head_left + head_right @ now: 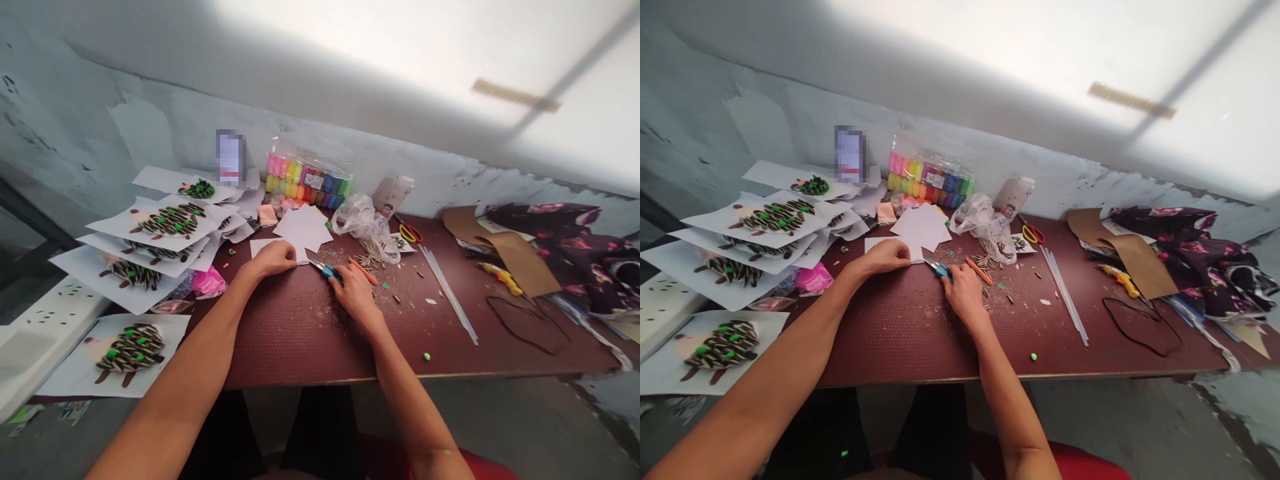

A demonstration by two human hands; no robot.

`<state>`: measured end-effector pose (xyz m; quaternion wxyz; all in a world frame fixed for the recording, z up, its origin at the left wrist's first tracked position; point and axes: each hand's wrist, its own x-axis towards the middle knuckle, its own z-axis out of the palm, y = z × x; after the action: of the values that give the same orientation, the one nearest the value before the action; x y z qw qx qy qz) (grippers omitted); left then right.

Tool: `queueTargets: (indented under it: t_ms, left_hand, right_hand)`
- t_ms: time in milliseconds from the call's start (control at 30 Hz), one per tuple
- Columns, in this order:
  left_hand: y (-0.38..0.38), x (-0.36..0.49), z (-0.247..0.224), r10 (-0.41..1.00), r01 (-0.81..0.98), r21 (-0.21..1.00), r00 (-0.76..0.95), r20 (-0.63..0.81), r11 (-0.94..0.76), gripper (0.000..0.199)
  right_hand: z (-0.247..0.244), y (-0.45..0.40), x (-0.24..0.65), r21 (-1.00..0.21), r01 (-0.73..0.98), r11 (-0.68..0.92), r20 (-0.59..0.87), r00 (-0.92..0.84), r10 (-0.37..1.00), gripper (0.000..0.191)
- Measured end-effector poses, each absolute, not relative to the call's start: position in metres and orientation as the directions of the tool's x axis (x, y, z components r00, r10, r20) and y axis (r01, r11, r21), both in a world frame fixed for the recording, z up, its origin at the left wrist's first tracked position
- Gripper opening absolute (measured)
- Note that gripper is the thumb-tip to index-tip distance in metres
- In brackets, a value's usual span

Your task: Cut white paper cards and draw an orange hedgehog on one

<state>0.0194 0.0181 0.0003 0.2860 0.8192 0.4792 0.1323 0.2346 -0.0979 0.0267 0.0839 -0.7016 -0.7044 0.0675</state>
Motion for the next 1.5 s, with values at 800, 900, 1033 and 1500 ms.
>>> queueTargets:
  t_ms: [800, 900, 1033, 1500]
  left_hand:
    - [0.007, 0.034, 0.002, 0.900, 0.623, 0.771, 0.400, -0.171, -0.130, 0.011]
    - [0.010, 0.031, 0.001, 0.922, 0.662, 0.718, 0.379, -0.075, -0.214, 0.016]
    - [0.014, 0.028, 0.000, 0.886, 0.654, 0.626, 0.442, 0.140, -0.425, 0.024]
    - [0.023, 0.024, -0.024, 0.744, 0.576, 0.570, 0.662, 0.096, -0.586, 0.047]
  right_hand:
    - [0.028, -0.100, 0.226, -0.178, 0.982, 0.067, -0.006, -0.069, 0.998, 0.029]
    - [0.029, -0.100, 0.226, -0.170, 0.983, 0.067, -0.019, -0.071, 0.997, 0.029]
    - [0.032, -0.100, 0.225, -0.158, 0.986, 0.057, -0.042, -0.064, 0.997, 0.030]
    - [0.033, -0.100, 0.225, -0.158, 0.986, 0.053, -0.061, -0.063, 0.996, 0.030]
